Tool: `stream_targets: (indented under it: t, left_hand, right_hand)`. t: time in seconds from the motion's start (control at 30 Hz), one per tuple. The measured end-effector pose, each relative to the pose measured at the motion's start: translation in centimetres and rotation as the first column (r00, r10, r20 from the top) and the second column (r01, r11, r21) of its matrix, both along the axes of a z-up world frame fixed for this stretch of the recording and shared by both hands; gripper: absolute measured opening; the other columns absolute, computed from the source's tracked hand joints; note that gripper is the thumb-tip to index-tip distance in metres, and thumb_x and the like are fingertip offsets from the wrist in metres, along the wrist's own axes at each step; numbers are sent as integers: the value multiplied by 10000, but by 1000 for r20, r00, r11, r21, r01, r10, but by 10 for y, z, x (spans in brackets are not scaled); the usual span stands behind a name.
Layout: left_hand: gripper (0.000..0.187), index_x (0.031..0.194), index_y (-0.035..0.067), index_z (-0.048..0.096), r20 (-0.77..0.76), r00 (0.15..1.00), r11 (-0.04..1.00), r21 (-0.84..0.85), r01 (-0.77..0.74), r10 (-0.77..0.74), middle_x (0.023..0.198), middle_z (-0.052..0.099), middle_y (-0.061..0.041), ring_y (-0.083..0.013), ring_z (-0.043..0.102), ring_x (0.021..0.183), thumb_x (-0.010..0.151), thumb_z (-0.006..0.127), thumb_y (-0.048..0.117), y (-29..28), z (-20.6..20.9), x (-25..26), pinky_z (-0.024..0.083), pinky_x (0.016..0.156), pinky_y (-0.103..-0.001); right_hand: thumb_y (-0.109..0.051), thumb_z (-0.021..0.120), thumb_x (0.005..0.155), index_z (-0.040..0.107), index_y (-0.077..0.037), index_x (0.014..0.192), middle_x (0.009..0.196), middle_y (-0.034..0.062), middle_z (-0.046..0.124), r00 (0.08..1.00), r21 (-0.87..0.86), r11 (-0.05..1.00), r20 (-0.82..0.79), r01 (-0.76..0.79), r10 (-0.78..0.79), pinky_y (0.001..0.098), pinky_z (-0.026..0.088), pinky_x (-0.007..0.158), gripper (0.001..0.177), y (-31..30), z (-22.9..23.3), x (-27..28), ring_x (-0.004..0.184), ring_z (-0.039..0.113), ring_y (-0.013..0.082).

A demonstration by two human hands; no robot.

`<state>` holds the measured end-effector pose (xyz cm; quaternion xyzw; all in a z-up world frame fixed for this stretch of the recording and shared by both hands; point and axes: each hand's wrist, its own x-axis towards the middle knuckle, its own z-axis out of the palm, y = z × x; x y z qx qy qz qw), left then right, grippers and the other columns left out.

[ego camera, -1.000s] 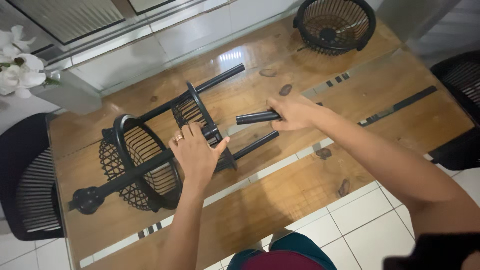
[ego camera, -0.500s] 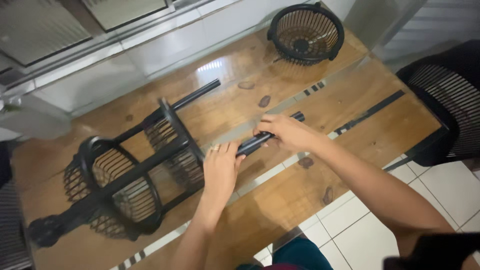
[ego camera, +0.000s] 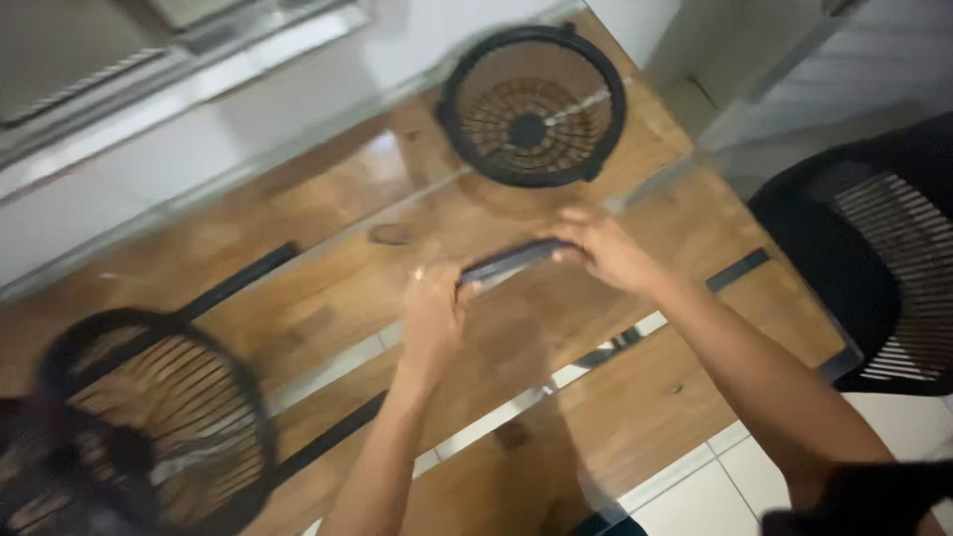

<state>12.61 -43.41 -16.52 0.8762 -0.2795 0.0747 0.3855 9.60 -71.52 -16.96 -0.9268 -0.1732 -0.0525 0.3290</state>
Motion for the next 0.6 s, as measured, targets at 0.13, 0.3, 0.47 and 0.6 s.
stream_targets:
  t: [0.13,0.3,0.47,0.6]
  left_hand:
    - [293,1109,114,738,-22,997,989,133,-69,72,975,713,-127,-360,632,944,832,800,190,-82,-29,55,462,781,-489]
    - [336,1042,118,770,125,987,970,206,-128,104,987,699,-117,-349,616,987,718,846,162,-153,-67,132,446,900,-477]
    - [314,987,83,776,146,983,905,391,-164,115,967,710,-114,-349,621,1005,694,872,140,-186,-109,174,429,919,-472]
    - [308,936,70,793,77,982,815,549,-185,172,904,733,-136,-344,634,1005,675,893,199,-200,-136,198,423,924,-462]
  right_hand:
    - [-71,761,826,702,-46,1188,1099,140,673,995,19,1000,100,-6,4,437,516,927,369,-81,-30,64,1047,641,350]
    - [-33,809,768,756,-56,1115,1043,112,701,990,-108,993,139,54,-38,456,491,951,352,-131,-71,139,1025,640,343]
    - [1,812,680,785,-69,1090,1093,106,736,987,-158,986,160,44,-19,462,477,952,417,-154,-114,183,1073,641,349]
    - [-23,827,669,776,-50,1050,1080,115,737,995,-172,985,102,11,6,451,479,985,385,-158,-140,210,1105,643,348]
